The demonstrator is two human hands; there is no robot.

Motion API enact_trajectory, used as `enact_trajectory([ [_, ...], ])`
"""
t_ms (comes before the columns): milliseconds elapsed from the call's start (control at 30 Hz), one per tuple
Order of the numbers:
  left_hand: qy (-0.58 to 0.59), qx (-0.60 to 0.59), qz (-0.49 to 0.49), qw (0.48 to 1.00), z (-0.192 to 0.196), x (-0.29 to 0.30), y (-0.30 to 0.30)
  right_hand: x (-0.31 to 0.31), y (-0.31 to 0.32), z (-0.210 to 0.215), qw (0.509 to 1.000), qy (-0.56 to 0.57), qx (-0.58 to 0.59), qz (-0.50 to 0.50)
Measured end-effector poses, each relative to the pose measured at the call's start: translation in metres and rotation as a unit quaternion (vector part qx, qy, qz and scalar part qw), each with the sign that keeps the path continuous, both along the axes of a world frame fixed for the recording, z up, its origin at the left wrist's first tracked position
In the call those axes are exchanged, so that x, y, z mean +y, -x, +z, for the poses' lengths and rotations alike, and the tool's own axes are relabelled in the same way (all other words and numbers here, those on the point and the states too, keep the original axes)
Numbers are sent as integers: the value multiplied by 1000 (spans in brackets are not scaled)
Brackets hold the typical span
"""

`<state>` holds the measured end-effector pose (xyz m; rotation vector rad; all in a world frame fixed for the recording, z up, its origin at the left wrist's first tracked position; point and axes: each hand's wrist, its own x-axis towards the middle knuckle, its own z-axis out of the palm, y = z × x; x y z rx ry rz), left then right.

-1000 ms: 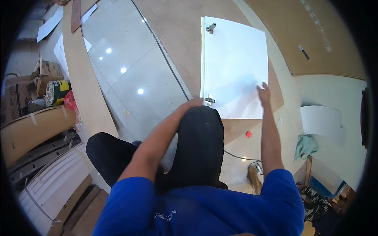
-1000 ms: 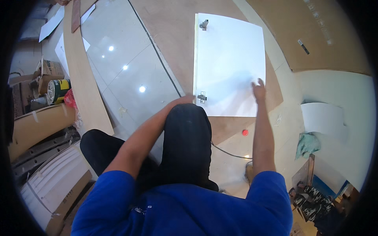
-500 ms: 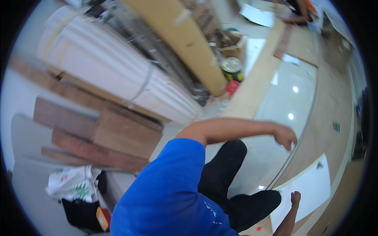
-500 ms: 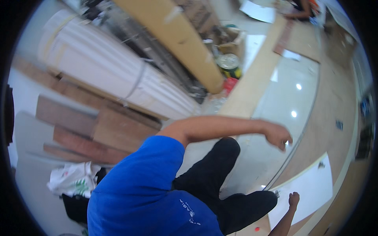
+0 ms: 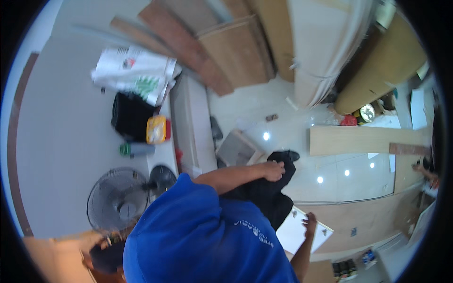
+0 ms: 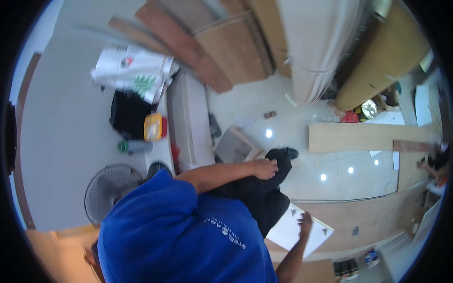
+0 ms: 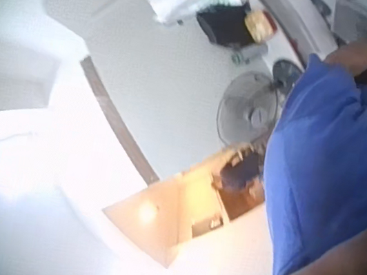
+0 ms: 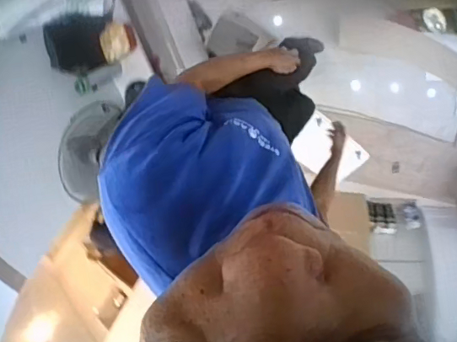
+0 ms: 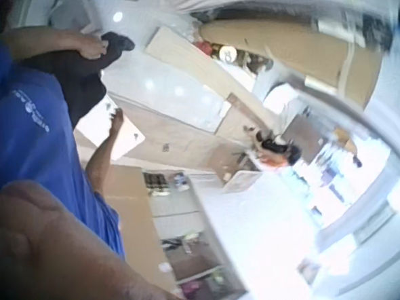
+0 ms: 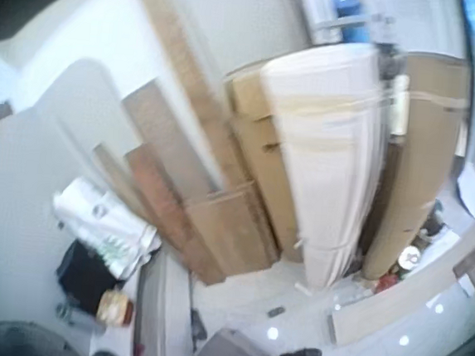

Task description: The person assembles a white cabinet door by attaching hinges and a latch. They use a screwdriver to secure the hinges and then attach a latch mechanism to the door.

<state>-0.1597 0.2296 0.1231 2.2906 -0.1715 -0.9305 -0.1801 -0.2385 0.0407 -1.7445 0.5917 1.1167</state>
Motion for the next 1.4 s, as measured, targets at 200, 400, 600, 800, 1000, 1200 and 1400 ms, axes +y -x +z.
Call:
enact_trajectory([
  [200,12,92,237,967,-25,21,107,-15,69,61,925,-11,174,339],
  [400,-213,31,641,737,-73,142,257,-20,-19,104,975,93,77,189],
  [600,-180,72,749,634,-71,182,394,20,-98,125,958,145,-38,243],
  [800,48,311,562,765,-58,35,437,80,-64,120,971,20,-43,234],
  [1000,255,473,469,701,-68,-2,437,81,16,111,960,42,27,275],
  [1200,143,286,562,763,-62,62,301,97,80,119,973,74,58,209],
  [1400,98,155,409,894,-2,42,164,131,149,129,957,158,-155,189],
])
